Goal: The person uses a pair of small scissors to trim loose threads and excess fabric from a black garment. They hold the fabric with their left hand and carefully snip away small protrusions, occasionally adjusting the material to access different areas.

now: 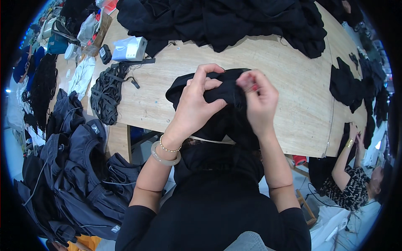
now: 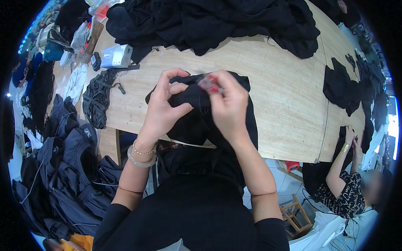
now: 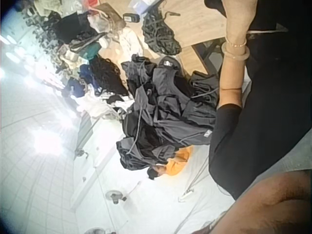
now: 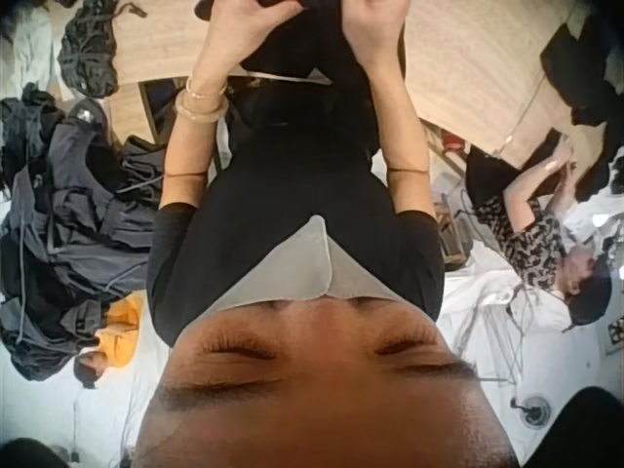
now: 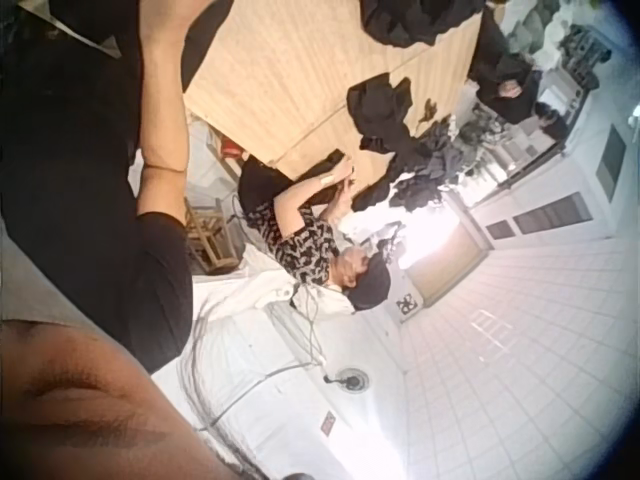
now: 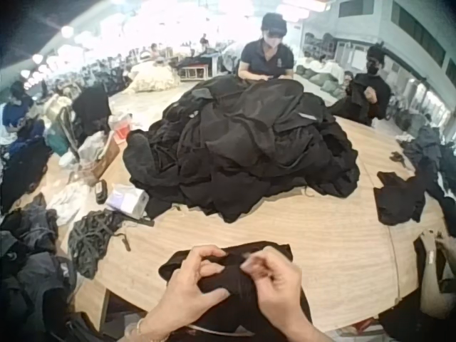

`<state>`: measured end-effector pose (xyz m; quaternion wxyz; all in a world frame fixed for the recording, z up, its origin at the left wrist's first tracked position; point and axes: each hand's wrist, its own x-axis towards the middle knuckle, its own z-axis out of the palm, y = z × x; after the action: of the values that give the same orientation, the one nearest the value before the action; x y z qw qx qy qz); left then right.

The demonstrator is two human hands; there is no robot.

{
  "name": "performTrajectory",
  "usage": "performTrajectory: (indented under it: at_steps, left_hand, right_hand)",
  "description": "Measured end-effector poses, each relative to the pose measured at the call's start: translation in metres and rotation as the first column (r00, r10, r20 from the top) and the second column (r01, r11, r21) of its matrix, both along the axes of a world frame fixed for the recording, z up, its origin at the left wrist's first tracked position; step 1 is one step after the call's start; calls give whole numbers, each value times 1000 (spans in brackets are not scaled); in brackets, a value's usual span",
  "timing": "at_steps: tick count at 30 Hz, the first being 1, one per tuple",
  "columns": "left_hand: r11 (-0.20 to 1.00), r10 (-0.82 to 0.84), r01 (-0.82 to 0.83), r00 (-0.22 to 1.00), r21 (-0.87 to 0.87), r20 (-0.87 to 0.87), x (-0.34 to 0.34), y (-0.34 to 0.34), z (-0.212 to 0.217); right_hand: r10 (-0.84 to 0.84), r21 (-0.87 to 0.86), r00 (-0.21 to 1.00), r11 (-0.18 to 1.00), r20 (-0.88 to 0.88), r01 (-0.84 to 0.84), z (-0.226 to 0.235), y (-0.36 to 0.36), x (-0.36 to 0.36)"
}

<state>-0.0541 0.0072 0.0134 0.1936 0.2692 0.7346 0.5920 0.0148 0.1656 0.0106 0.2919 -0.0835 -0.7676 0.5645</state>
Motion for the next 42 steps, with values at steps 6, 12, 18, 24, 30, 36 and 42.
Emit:
performTrajectory:
  at_steps: [6,12,18,24,30,36,42]
  left_hand:
    - [1000,21,-22,999,16,34,-3,-7,-5]
    - [1000,22,-22,1000,-22,2,-3,-7,-5]
    - [1000,10,-9,1000,-27,23,-2,-7,-1]
    - [1000,11,-10,1000,-29,24,-2,-6,-1]
    - [1000,1,0,999,-11,49,-4,-7,-3]
    - [904,-162,-9,917,-427,-364,-27,-14,-37]
    - [819,-93,-323,741,-474,-665,9,-7,-53]
  right_hand:
    - [26,-97,995,995,94,-17,15,33,14]
    - [51,352,990,931,129,-93,19,41,21]
    - [105,393,987,908,124,-146,17,37,16]
    - [109,391,990,910,90,-136,16,28,11]
    - [86,415,989,901,120,-129,19,25,9]
    - [329,-674,931,725,157,-143,-23,38,0]
    - [412,-813,909,550,68,-188,-111,21,-18]
